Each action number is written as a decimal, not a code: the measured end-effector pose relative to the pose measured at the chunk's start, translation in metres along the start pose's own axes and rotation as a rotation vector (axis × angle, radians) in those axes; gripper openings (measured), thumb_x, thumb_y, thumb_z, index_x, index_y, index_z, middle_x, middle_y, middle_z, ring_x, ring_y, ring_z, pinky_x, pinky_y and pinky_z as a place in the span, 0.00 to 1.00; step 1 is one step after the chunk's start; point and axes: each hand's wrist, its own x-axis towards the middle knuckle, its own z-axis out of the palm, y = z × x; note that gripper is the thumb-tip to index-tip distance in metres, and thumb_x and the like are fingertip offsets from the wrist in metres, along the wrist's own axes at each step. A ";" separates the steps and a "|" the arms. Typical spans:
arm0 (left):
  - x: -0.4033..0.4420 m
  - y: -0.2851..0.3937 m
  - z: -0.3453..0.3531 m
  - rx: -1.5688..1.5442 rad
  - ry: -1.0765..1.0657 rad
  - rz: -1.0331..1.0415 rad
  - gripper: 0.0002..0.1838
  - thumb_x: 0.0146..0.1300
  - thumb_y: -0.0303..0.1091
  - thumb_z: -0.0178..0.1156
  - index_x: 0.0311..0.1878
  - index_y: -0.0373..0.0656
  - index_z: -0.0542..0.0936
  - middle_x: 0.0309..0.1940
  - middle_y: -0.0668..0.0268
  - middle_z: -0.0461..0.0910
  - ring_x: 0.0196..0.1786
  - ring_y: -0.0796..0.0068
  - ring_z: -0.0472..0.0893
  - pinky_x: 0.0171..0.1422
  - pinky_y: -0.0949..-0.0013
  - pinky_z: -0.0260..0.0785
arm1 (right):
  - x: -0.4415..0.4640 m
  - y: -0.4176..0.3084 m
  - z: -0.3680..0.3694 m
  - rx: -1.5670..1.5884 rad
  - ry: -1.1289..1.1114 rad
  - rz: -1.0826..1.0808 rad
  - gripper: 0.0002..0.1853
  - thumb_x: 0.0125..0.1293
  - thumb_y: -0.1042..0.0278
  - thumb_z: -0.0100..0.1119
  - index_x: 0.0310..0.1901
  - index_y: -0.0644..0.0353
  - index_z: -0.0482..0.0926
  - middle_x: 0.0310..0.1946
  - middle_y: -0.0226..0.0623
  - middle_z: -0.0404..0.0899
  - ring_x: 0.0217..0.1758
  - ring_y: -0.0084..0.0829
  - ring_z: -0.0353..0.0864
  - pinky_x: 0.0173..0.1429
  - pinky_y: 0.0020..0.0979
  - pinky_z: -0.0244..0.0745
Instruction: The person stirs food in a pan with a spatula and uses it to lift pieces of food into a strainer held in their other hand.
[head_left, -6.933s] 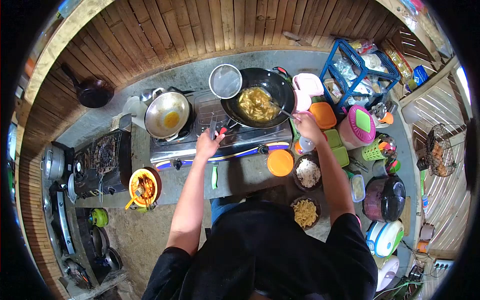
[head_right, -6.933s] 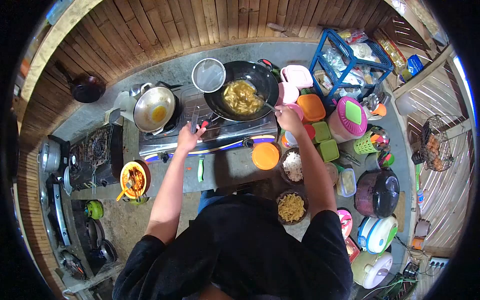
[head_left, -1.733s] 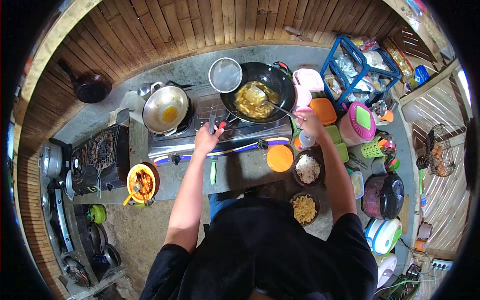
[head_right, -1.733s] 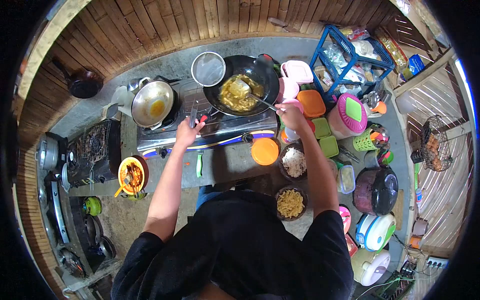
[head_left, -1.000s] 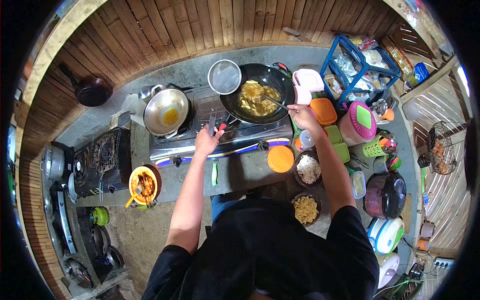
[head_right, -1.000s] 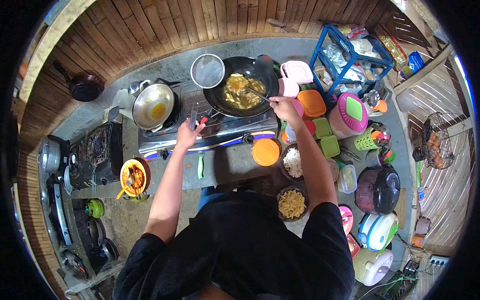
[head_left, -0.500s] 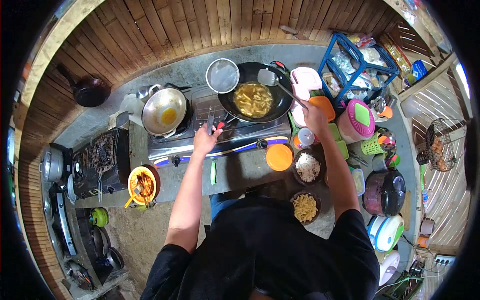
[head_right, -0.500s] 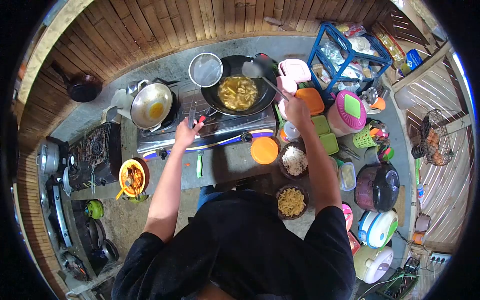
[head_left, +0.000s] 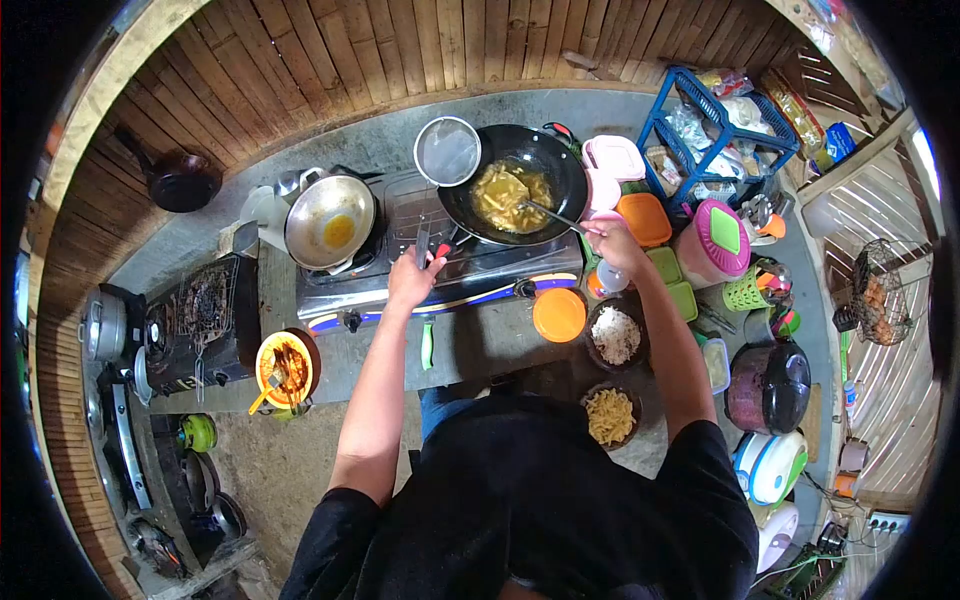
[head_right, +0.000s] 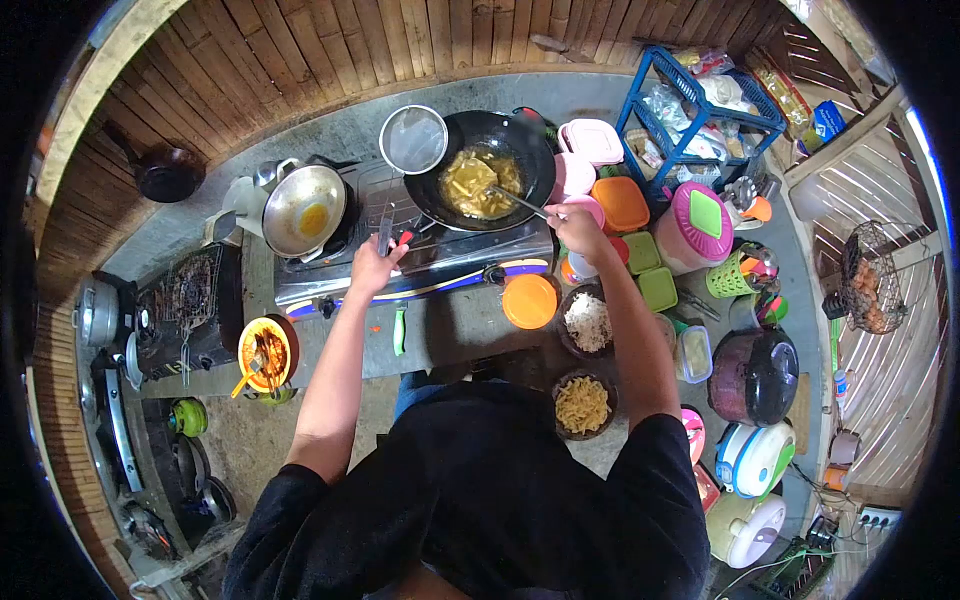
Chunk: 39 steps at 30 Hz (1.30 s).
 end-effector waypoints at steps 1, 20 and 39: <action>0.000 0.000 0.000 0.000 0.000 -0.001 0.15 0.58 0.44 0.69 0.36 0.43 0.77 0.18 0.63 0.81 0.24 0.68 0.84 0.34 0.64 0.73 | -0.002 -0.003 0.000 0.024 -0.030 0.066 0.16 0.67 0.69 0.57 0.54 0.64 0.79 0.43 0.44 0.85 0.43 0.34 0.83 0.50 0.31 0.74; -0.002 0.000 0.002 0.021 0.008 0.007 0.17 0.57 0.44 0.70 0.36 0.42 0.76 0.21 0.62 0.82 0.25 0.69 0.84 0.35 0.64 0.73 | -0.053 -0.063 0.028 -0.623 0.410 0.120 0.16 0.61 0.72 0.51 0.51 0.62 0.79 0.30 0.56 0.82 0.36 0.55 0.83 0.42 0.53 0.77; -0.008 0.008 0.006 -0.012 0.032 0.010 0.16 0.57 0.40 0.71 0.35 0.40 0.75 0.22 0.60 0.82 0.23 0.69 0.83 0.32 0.64 0.73 | -0.071 -0.089 0.037 -0.288 0.482 0.058 0.18 0.66 0.68 0.53 0.56 0.57 0.78 0.32 0.55 0.82 0.37 0.53 0.84 0.44 0.51 0.77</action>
